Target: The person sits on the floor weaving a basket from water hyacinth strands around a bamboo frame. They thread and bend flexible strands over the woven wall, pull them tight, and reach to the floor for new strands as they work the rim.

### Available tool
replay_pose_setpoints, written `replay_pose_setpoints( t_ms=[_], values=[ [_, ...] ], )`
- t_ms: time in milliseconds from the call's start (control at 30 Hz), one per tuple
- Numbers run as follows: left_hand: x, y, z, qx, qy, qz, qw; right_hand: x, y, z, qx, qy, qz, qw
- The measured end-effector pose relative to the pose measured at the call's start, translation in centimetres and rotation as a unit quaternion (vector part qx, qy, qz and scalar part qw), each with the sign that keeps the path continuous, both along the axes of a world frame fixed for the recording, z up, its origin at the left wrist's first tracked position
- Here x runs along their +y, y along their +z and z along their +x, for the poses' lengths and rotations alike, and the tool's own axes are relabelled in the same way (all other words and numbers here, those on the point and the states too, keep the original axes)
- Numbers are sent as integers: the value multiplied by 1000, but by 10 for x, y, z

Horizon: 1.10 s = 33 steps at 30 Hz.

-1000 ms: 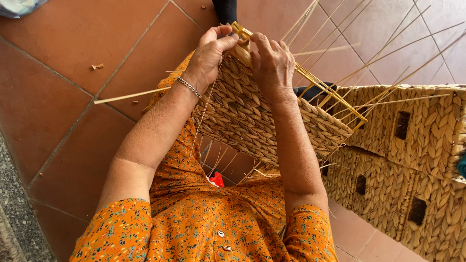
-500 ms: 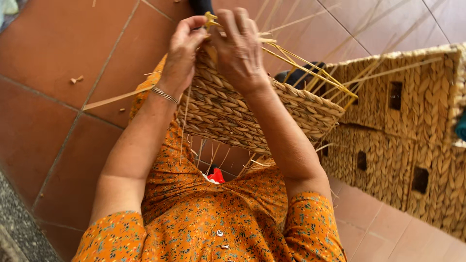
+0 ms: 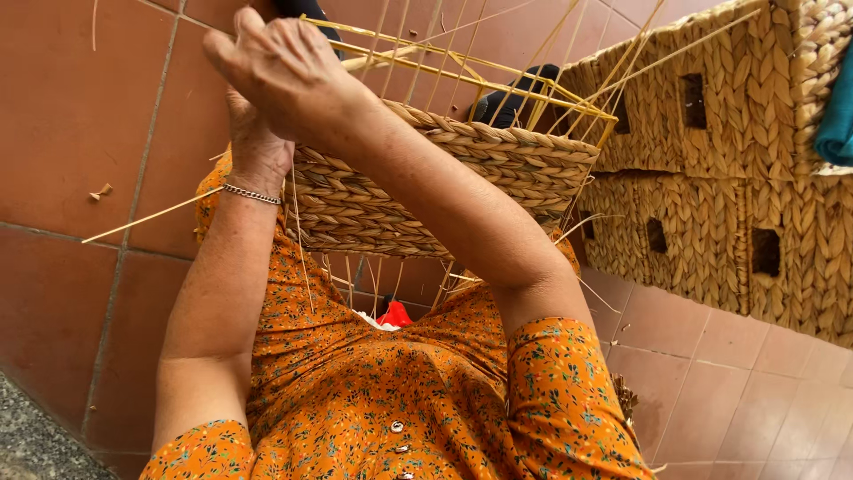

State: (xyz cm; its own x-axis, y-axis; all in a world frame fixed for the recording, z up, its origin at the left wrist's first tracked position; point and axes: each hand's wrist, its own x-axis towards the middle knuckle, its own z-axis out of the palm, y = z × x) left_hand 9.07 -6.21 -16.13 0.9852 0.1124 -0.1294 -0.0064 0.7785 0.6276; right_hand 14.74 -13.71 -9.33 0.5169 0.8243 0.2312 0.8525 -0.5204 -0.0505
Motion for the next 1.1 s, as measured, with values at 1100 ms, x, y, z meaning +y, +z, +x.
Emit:
replay_pose_setpoints(
  t_ms=[1100],
  values=[
    [14,-31,8,-32,43,313,948,-162,5,-57,75,-227,-75,968]
  ],
)
